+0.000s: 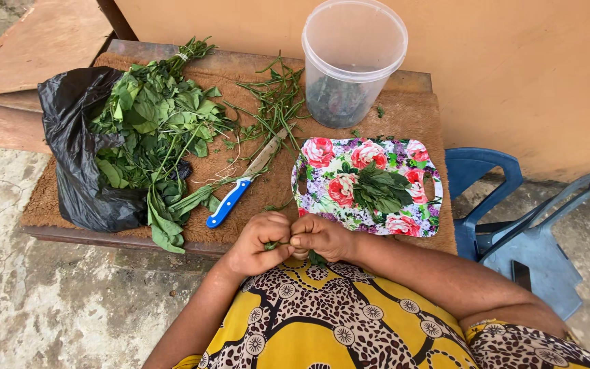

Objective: The person plucks leaves from vegetable stems by hand, places the leaves onto a tray, and cuts bundles of greens using a knife.

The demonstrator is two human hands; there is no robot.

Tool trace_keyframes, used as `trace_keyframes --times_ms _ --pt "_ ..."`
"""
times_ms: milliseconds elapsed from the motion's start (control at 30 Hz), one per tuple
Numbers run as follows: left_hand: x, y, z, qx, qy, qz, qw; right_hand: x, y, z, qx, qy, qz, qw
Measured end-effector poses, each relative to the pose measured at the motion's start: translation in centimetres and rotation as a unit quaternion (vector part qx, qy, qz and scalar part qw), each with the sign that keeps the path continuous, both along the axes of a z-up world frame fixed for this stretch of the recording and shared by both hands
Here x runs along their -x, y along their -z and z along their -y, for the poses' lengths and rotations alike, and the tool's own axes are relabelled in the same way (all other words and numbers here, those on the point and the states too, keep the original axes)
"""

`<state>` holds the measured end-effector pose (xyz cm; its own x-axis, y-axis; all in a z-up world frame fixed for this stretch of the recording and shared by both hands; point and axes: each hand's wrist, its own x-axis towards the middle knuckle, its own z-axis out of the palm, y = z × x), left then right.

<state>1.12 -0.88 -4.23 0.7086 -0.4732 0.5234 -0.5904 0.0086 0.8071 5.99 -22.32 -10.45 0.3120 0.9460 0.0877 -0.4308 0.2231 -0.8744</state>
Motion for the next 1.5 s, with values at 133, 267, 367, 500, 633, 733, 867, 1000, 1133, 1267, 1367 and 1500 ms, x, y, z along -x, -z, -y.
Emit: trace_keyframes --times_ms 133,267,367,500,633,733,867,1000,1133,1267,1367,1500 --pt "0.2 3.5 0.1 0.273 0.162 -0.182 0.931 -0.5 -0.7 1.6 -0.145 -0.070 -0.109 0.981" --pt "0.8 3.7 -2.1 0.236 0.066 -0.173 0.954 -5.1 -2.6 5.8 0.025 0.078 0.110 0.991" --pt "1.6 3.3 -2.6 0.170 -0.054 -0.174 0.969 -8.6 -4.6 10.7 0.150 0.229 0.239 0.932" --pt "2.4 2.4 -3.0 0.211 -0.149 -0.175 0.950 -10.0 -6.7 14.3 0.240 0.363 0.490 0.755" --pt "2.9 1.3 -2.5 0.248 -0.215 -0.180 0.927 -9.8 -5.0 13.2 0.427 0.384 0.490 0.656" --pt "2.9 0.3 -1.8 0.276 -0.215 -0.184 0.919 -9.7 -1.7 12.6 0.409 0.361 0.573 0.611" --pt "2.6 -0.8 -0.6 0.323 -0.174 -0.195 0.910 -9.1 -0.9 12.8 0.292 0.355 0.680 0.572" --pt "1.6 -1.6 1.4 0.370 -0.121 -0.263 0.883 -7.8 -5.0 12.8 0.268 0.397 0.641 0.600" --pt "0.2 -2.8 4.2 0.395 -0.055 -0.272 0.876 -5.3 -9.0 11.3 0.194 0.317 0.537 0.757" --pt "0.2 -5.1 6.4 0.177 -0.104 -0.110 0.972 -2.8 -10.2 9.1 0.110 0.231 0.387 0.886" --pt "1.1 -6.9 8.3 -0.066 -0.195 -0.004 0.979 -1.7 -9.3 8.6 0.165 0.231 0.387 0.877" --pt "1.3 -8.0 9.2 -0.211 -0.243 -0.020 0.947 -2.0 -7.8 9.2 0.113 0.191 0.287 0.932"
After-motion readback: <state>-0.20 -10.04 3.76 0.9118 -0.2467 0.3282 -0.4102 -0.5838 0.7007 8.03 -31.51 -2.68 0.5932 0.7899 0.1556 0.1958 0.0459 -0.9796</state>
